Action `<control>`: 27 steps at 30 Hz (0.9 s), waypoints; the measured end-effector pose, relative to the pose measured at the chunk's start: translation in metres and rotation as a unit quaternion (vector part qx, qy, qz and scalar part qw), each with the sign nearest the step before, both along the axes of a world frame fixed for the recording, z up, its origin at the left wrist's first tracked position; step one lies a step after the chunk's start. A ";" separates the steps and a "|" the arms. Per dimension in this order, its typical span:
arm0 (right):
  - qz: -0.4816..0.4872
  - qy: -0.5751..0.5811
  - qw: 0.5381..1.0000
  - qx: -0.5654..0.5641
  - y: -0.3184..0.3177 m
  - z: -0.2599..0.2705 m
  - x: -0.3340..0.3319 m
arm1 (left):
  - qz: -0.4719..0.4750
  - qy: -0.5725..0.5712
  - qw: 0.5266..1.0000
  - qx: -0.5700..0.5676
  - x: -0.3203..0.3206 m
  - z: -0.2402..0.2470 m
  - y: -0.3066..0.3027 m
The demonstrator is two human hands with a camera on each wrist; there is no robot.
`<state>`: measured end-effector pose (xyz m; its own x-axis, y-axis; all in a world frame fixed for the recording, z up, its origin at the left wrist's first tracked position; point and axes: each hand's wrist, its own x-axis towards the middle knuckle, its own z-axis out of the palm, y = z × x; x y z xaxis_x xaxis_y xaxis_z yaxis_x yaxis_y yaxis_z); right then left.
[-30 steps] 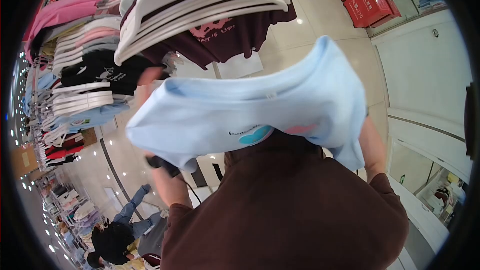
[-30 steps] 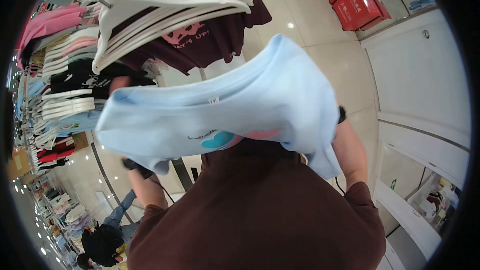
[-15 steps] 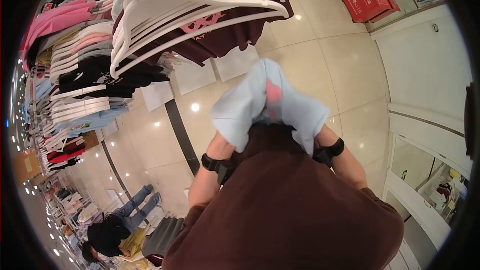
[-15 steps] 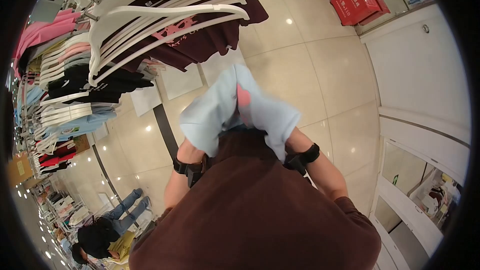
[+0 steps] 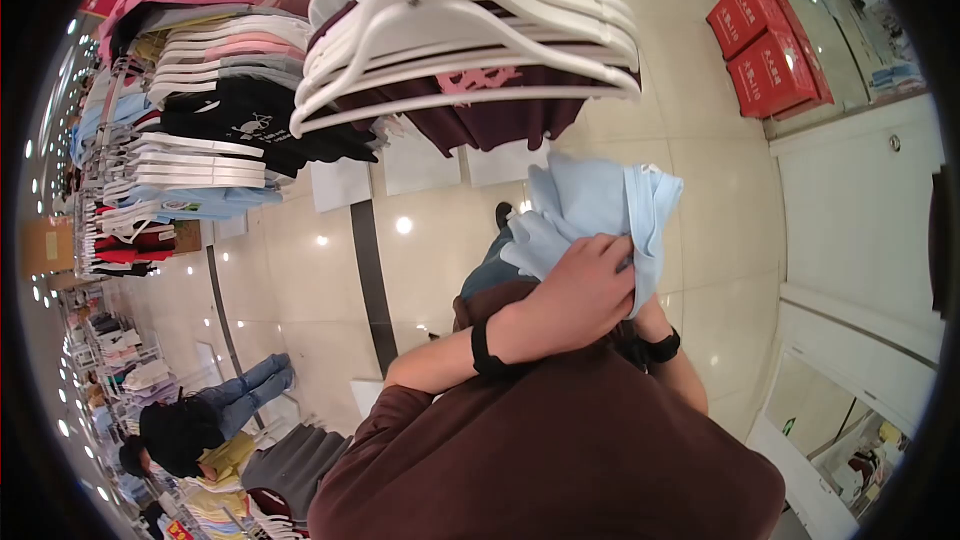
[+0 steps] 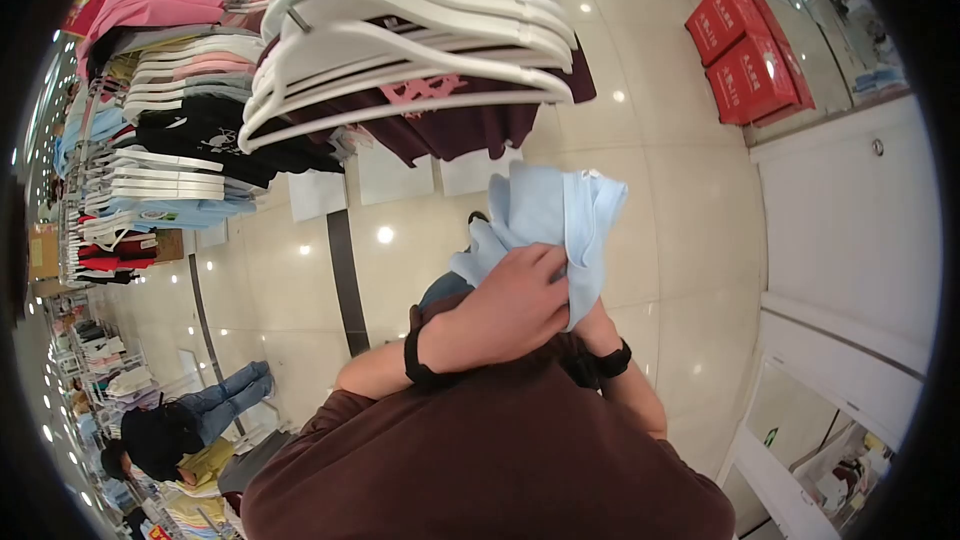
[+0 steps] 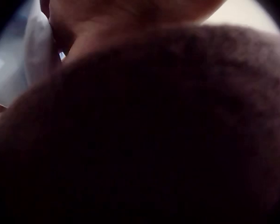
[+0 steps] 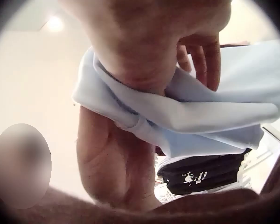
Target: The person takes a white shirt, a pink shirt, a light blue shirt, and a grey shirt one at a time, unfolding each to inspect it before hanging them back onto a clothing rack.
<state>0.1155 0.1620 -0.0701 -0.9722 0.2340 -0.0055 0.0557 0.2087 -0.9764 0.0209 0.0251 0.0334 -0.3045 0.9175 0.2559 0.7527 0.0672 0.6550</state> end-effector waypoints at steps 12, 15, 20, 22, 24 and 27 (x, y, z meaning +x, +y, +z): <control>-0.316 0.139 0.859 -0.377 0.145 0.009 -0.007 | 0.066 -0.161 0.985 -0.011 -0.078 -0.021 -0.044; -0.149 0.291 0.926 -0.186 0.176 0.087 -0.024 | 0.160 -0.161 0.973 -0.037 -0.123 -0.081 -0.089; -0.332 0.408 0.843 -0.108 0.182 0.279 -0.137 | 0.307 -0.085 0.905 -0.281 -0.184 -0.247 -0.190; -0.270 0.469 0.839 -0.051 0.195 0.354 -0.181 | 0.302 -0.155 0.882 -0.326 -0.195 -0.329 -0.244; -0.230 0.502 0.831 0.067 0.168 0.428 -0.247 | 0.339 -0.265 0.826 -0.364 -0.191 -0.386 -0.294; -0.177 0.501 0.796 0.290 0.094 0.502 -0.348 | 0.303 -0.284 0.764 -0.494 -0.168 -0.486 -0.384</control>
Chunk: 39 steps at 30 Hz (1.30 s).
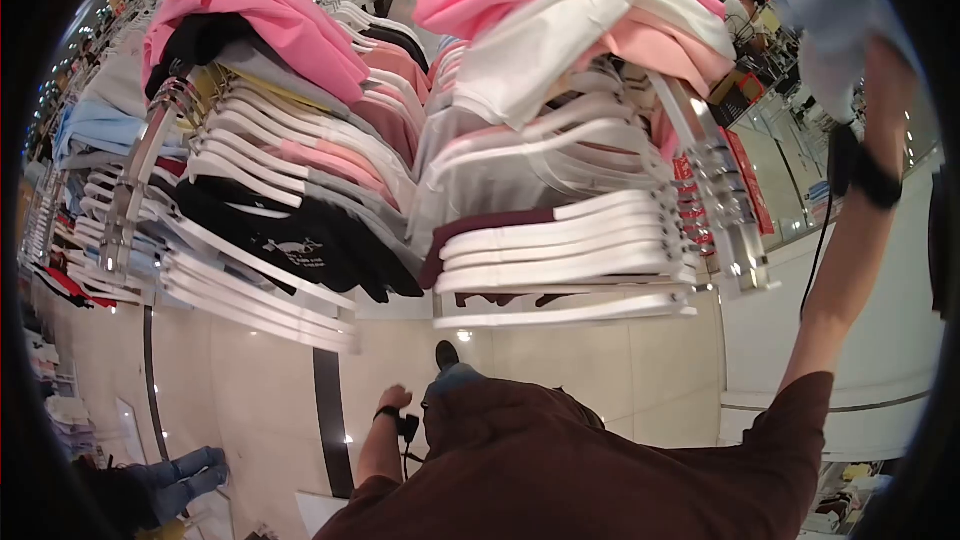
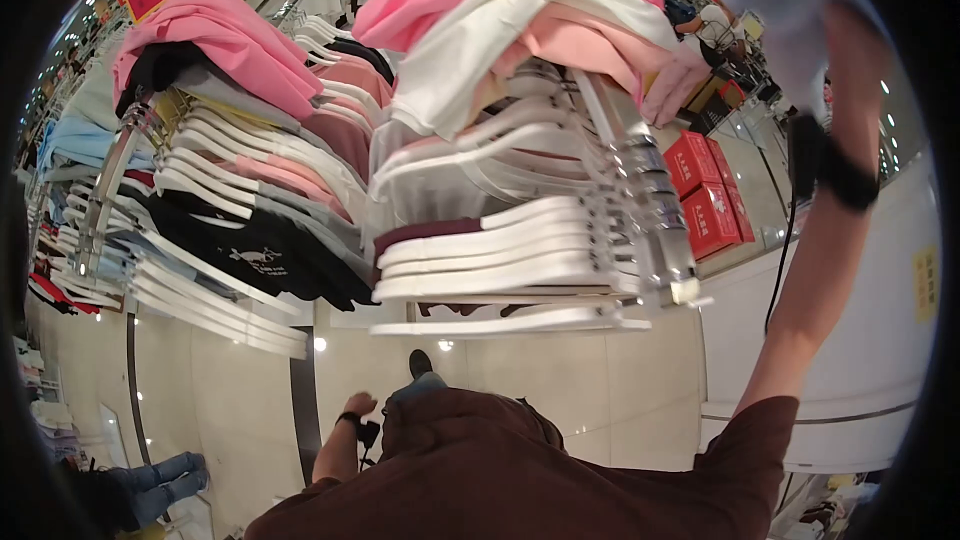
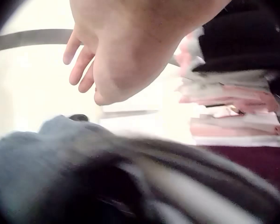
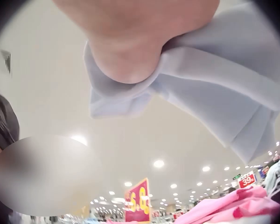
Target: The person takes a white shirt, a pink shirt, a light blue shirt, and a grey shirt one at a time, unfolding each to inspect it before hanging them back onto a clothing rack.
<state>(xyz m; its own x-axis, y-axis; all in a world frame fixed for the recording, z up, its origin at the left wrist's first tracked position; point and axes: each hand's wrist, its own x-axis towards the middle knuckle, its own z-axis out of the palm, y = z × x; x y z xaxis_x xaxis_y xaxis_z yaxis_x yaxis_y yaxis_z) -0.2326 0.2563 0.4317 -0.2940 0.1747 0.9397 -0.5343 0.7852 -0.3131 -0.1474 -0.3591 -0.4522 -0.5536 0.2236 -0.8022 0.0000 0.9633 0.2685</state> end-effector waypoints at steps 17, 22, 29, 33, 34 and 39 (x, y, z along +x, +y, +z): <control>-0.136 -0.465 0.833 0.266 -0.160 -0.060 -0.142 | 0.043 0.186 0.972 0.135 -0.018 -0.083 -0.096; -0.007 -0.407 0.898 0.169 -0.088 -0.071 -0.140 | 0.096 0.162 0.974 0.125 -0.095 0.009 -0.046; -0.084 -0.364 0.919 -0.125 0.069 -0.112 -0.016 | 0.142 0.118 0.978 0.101 -0.089 0.064 -0.042; -0.123 -0.272 0.890 -0.345 0.174 -0.282 0.158 | 0.164 0.089 0.980 0.065 -0.021 0.054 -0.094; -0.032 -0.266 0.883 -0.384 0.223 -0.365 0.212 | 0.162 0.069 0.983 0.043 -0.002 0.059 -0.106; -0.138 -0.548 0.543 -0.621 0.106 -0.711 0.402 | 0.151 -0.009 0.988 -0.044 0.082 0.086 -0.140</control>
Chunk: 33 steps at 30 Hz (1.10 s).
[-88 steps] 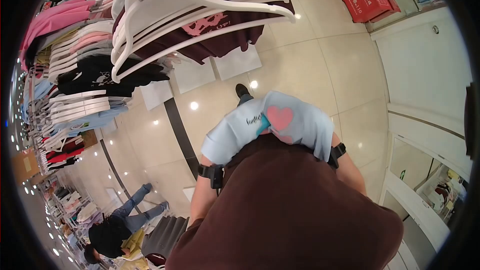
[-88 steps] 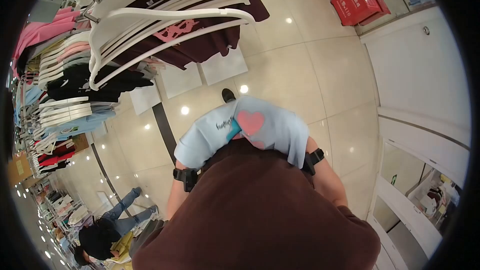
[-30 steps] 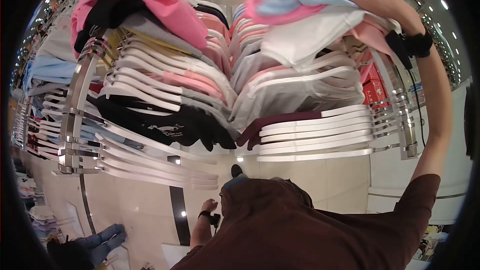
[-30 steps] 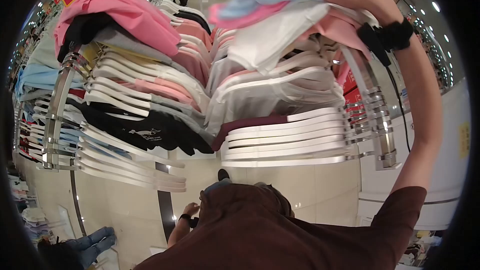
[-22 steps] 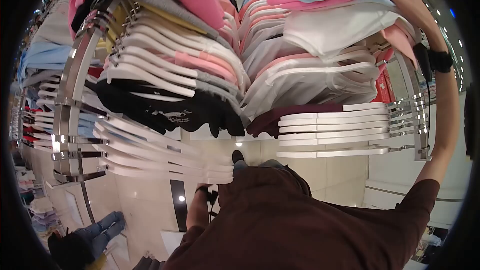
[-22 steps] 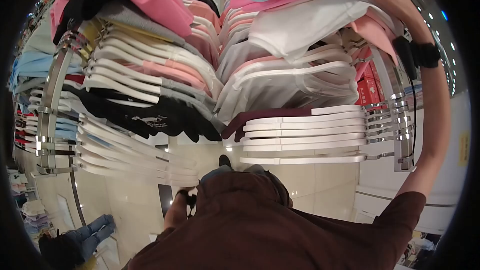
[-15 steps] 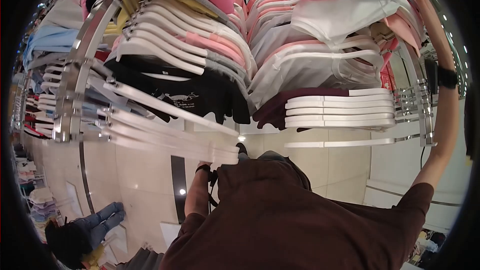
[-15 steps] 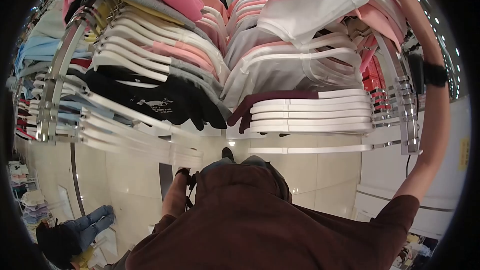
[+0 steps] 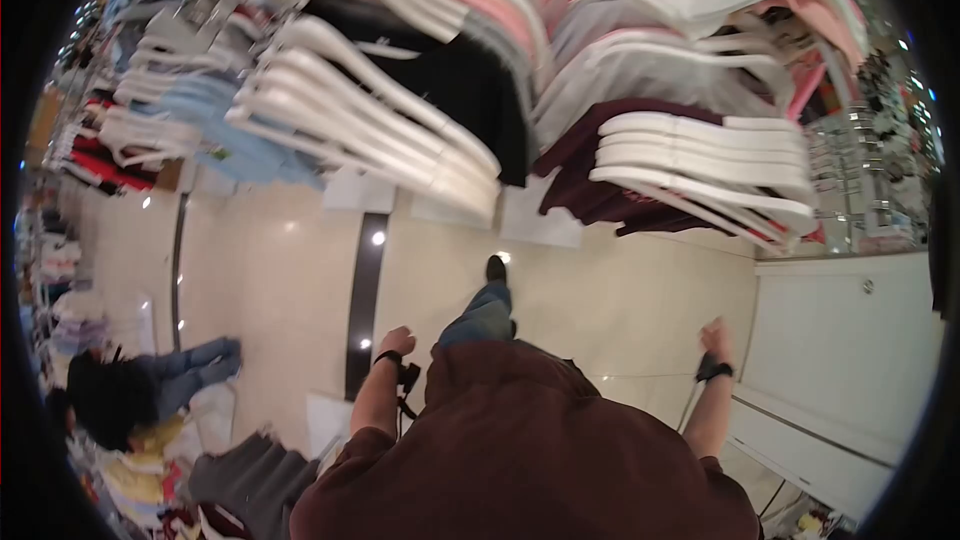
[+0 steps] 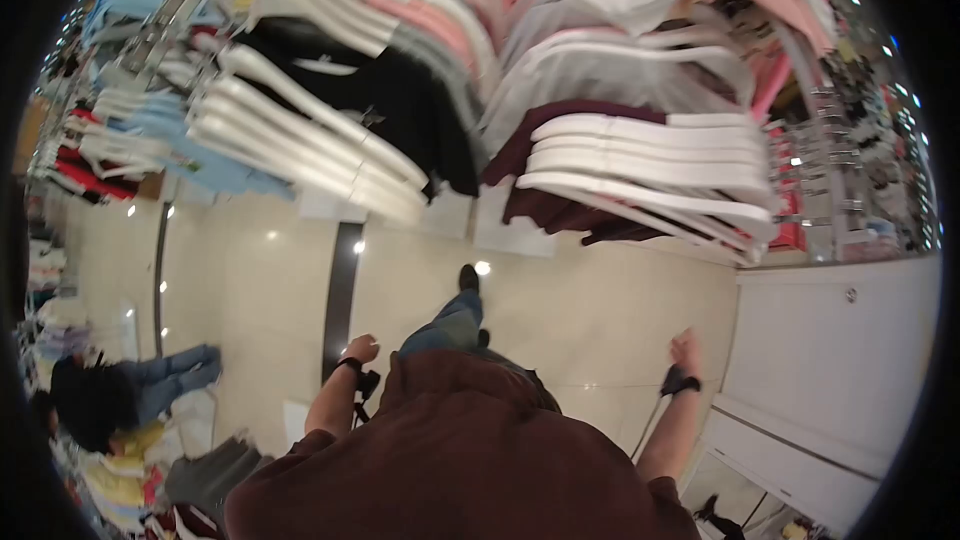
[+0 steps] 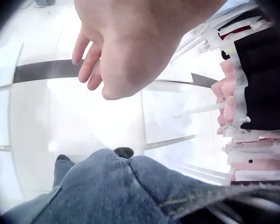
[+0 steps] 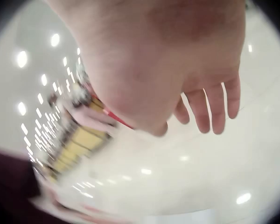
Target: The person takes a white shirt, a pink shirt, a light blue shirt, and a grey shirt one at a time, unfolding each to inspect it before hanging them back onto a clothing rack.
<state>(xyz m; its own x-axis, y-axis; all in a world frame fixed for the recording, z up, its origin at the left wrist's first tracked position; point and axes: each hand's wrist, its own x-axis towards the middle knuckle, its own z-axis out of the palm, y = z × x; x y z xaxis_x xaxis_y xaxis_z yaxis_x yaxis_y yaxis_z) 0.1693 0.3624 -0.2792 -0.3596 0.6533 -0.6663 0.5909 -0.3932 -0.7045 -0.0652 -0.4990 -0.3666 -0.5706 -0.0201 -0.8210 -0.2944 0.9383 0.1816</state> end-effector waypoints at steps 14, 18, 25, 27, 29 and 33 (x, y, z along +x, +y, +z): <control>0.594 -0.190 0.778 0.069 -0.369 -0.064 -0.078 | 0.124 0.003 0.991 0.046 0.110 0.023 -0.071; 0.544 -0.219 0.806 0.080 -0.380 -0.067 -0.135 | 0.157 0.013 0.984 0.080 0.124 -0.009 -0.124; 0.758 -0.226 0.584 0.181 -0.518 -0.044 -0.229 | 0.431 -0.079 0.854 0.281 0.153 -0.046 -0.251; 0.723 -0.236 0.648 0.049 -0.574 -0.039 -0.268 | 0.461 -0.087 0.831 0.297 0.159 -0.031 -0.266; 0.740 -0.190 0.626 0.156 -0.635 -0.018 -0.300 | 0.531 -0.105 0.752 0.377 0.154 -0.007 -0.284; 0.759 -0.163 0.603 0.182 -0.714 0.011 -0.353 | 0.467 -0.163 0.803 0.333 0.119 0.014 -0.314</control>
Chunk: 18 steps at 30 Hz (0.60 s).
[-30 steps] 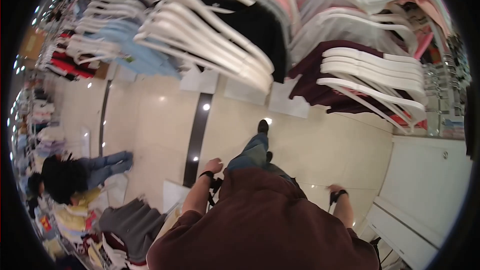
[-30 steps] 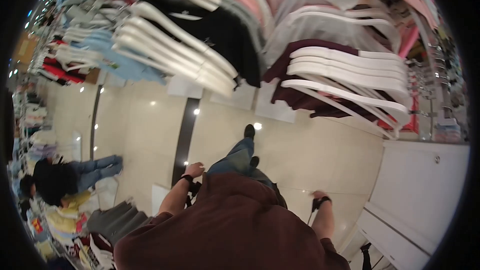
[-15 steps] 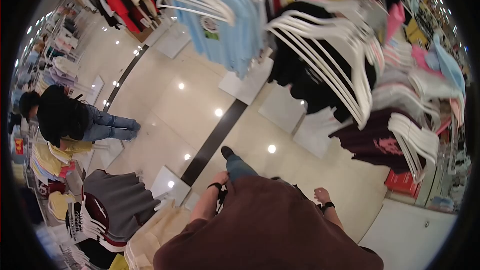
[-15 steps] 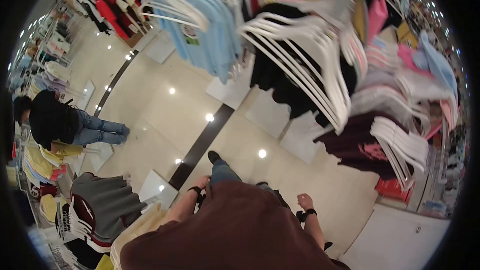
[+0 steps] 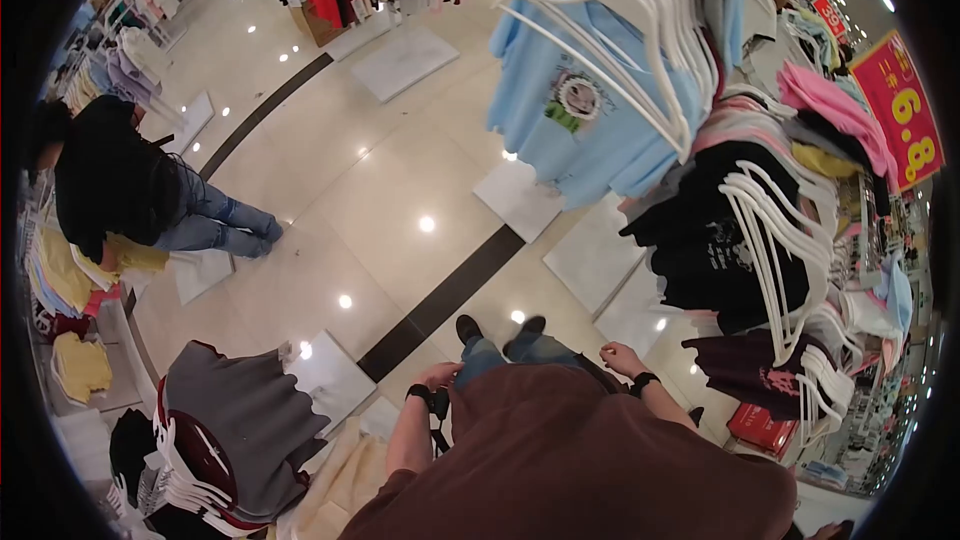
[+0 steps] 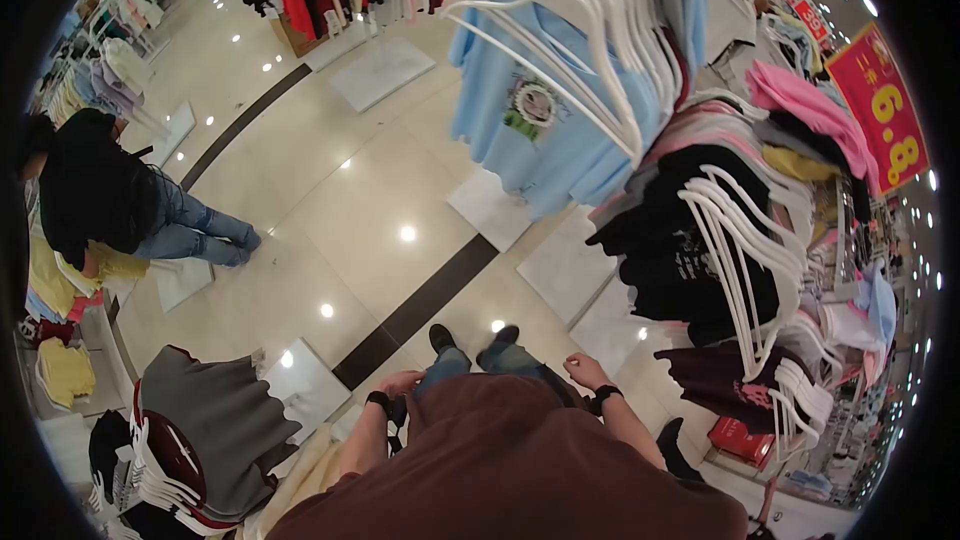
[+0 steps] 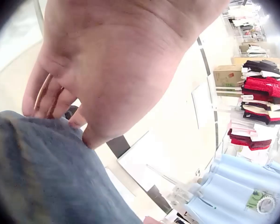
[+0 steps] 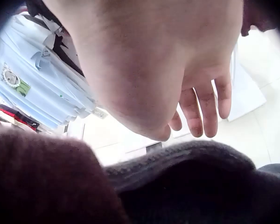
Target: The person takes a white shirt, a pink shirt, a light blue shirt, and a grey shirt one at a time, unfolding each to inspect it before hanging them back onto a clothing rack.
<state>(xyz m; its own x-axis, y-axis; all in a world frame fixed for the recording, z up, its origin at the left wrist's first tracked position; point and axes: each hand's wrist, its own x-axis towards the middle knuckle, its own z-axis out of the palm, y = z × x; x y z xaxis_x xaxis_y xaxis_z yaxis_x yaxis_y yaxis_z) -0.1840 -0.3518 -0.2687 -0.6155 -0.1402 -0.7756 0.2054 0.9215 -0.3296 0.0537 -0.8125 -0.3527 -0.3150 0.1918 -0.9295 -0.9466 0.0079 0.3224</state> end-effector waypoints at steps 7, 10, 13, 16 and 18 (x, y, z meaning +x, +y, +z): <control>-0.030 -0.097 0.995 -0.020 -0.064 -0.025 -0.052 | 0.070 -0.100 0.990 0.074 -0.017 0.040 -0.034; -0.077 -0.133 0.988 -0.030 -0.080 -0.048 -0.074 | 0.116 -0.122 0.983 0.073 -0.031 0.042 -0.060; 0.071 -0.067 0.995 0.026 -0.097 -0.084 -0.097 | 0.108 -0.131 0.983 0.064 -0.053 0.045 -0.089; 0.178 -0.088 0.977 0.077 -0.142 -0.074 -0.131 | 0.142 -0.126 0.973 0.130 -0.071 0.021 -0.115; 0.101 -0.116 0.986 0.065 -0.162 -0.071 -0.149 | 0.129 -0.169 0.975 0.070 -0.099 0.032 -0.135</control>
<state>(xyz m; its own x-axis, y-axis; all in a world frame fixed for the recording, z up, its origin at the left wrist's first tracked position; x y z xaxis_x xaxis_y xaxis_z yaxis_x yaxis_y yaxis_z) -0.3329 -0.5139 -0.3392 -0.3890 -0.1319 -0.9117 0.0696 0.9827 -0.1719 -0.0453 -0.9471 -0.3203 -0.0490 0.2784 -0.9592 -0.9634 -0.2666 -0.0282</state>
